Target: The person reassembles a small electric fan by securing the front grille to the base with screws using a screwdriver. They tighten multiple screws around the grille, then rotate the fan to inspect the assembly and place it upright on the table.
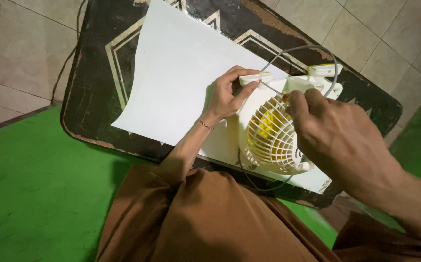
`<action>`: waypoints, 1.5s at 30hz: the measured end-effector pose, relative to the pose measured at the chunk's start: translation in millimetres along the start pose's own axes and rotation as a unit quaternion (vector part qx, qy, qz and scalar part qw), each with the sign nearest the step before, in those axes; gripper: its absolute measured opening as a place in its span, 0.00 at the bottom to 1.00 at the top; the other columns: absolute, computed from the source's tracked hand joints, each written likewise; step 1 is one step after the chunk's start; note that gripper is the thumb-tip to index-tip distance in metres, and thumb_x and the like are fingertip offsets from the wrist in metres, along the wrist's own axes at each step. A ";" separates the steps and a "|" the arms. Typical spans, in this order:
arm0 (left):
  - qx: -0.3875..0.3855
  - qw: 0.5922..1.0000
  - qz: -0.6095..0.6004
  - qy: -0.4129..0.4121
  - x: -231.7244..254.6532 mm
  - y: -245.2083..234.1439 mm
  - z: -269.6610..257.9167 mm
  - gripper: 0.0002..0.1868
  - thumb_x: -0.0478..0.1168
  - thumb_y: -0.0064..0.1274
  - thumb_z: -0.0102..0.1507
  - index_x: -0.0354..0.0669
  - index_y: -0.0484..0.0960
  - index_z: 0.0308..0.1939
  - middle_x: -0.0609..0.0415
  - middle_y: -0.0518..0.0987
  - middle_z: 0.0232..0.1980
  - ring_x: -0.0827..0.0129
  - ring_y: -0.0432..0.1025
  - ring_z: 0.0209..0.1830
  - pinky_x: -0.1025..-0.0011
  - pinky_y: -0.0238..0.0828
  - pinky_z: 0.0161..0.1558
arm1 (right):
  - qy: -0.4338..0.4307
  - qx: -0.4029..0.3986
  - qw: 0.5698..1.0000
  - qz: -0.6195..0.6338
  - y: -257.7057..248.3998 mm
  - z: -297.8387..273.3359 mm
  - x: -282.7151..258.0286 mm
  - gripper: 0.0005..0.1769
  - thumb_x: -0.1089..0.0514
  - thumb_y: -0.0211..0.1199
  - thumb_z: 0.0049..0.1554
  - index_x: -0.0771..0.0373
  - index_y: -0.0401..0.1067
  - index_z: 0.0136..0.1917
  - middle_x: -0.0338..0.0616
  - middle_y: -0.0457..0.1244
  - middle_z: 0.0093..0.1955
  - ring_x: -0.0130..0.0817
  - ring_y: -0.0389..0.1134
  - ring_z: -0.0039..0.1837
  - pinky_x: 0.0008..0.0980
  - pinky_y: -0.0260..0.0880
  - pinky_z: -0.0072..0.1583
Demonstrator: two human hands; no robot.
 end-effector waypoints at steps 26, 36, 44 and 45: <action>-0.006 0.997 0.041 -0.063 7.7 7.8 4.5 0.15 0.37 0.57 0.69 0.33 0.83 0.57 0.53 0.81 0.51 0.80 0.73 0.38 0.82 0.69 0.37 | 0.062 0.008 0.995 0.078 14.3 -44.9 22.9 0.34 0.61 0.60 0.58 0.63 0.63 0.77 0.59 0.65 0.57 0.34 0.66 0.27 0.32 0.69 0.23; -0.009 0.998 -0.050 -0.030 0.8 14.0 7.2 0.15 0.33 0.56 0.70 0.28 0.79 0.59 0.51 0.77 0.53 0.75 0.73 0.50 0.78 0.73 0.50 | 0.022 0.062 0.997 0.035 27.6 -52.5 24.9 0.32 0.68 0.57 0.59 0.67 0.63 0.77 0.61 0.66 0.60 0.25 0.64 0.27 0.24 0.67 0.24; -0.011 0.999 -0.023 -0.043 -1.6 16.7 10.6 0.14 0.33 0.55 0.70 0.28 0.80 0.57 0.50 0.79 0.53 0.74 0.75 0.49 0.77 0.77 0.50 | 0.029 0.110 0.983 0.145 31.4 -57.0 32.1 0.30 0.66 0.62 0.54 0.71 0.67 0.70 0.62 0.66 0.55 0.37 0.68 0.28 0.33 0.70 0.25; -0.010 0.998 -0.018 -0.051 -2.0 17.1 9.9 0.14 0.33 0.55 0.69 0.28 0.80 0.57 0.50 0.79 0.53 0.73 0.76 0.49 0.77 0.78 0.50 | 0.028 0.115 0.982 0.148 32.0 -57.5 32.5 0.30 0.65 0.63 0.52 0.72 0.67 0.68 0.61 0.66 0.53 0.38 0.69 0.30 0.34 0.72 0.27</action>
Point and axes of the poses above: each hand's wrist, its own z-axis towards the middle knuckle, its own y-axis out of the palm, x = y × z, the point moved 6 cm from there along z, towards the middle knuckle
